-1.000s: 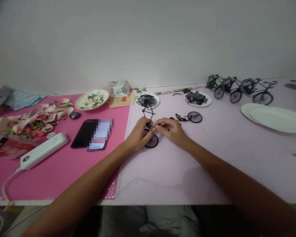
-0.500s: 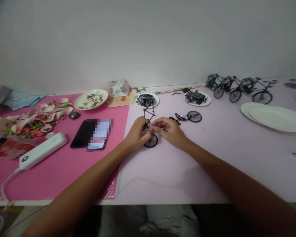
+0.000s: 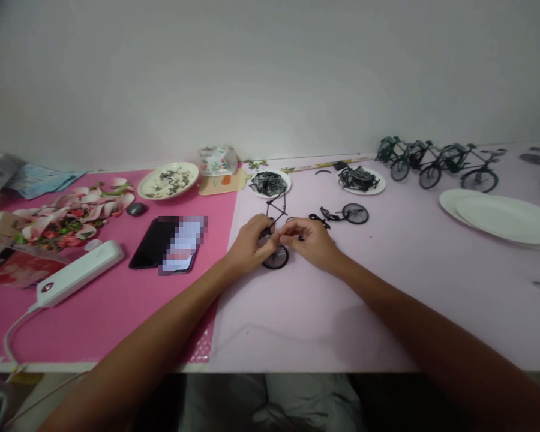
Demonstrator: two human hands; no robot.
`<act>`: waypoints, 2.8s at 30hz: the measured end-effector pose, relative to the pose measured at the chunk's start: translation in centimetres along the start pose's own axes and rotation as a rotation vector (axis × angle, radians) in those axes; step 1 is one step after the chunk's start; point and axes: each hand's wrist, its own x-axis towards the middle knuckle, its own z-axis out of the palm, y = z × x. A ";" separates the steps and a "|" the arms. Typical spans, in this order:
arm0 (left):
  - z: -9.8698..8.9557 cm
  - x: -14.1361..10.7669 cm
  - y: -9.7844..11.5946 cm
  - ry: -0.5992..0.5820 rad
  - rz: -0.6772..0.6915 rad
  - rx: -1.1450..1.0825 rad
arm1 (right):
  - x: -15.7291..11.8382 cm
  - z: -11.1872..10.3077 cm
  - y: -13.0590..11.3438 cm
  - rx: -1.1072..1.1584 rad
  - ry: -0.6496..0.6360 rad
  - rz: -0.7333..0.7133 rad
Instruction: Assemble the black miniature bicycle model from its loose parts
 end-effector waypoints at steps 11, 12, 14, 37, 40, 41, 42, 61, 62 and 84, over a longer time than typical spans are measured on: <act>-0.5 -0.2 0.3 0.030 -0.052 -0.164 | -0.2 -0.2 0.2 -0.066 0.047 -0.028; -0.5 -0.2 0.4 0.038 -0.053 -0.187 | -0.1 -0.3 0.4 -0.073 0.076 -0.034; -0.5 -0.3 0.4 0.037 -0.055 -0.231 | 0.0 -0.4 0.8 -0.089 0.161 -0.045; -1.0 -0.4 0.5 0.056 -0.055 -0.344 | 0.1 -1.1 0.0 -0.536 0.349 -0.372; -1.3 -0.3 0.7 0.010 -0.043 -0.331 | -0.1 -1.3 -0.9 -0.597 0.254 -0.511; -1.3 -0.3 0.8 -0.012 -0.046 -0.338 | -0.1 -1.3 -1.2 -0.628 0.215 -0.576; -1.2 -0.3 0.9 -0.036 -0.051 -0.349 | -0.2 -1.2 -1.5 -0.659 0.178 -0.638; -0.5 -0.7 1.9 -0.207 -0.113 -0.454 | -0.5 -0.5 -2.7 -0.621 -0.013 -0.791; -0.6 -0.7 2.0 -0.212 -0.100 -0.447 | -0.5 -0.5 -2.7 -0.621 -0.012 -0.786; -0.6 -0.3 2.1 -0.236 -0.026 -0.390 | -0.5 -0.4 -2.8 -0.578 -0.023 -0.756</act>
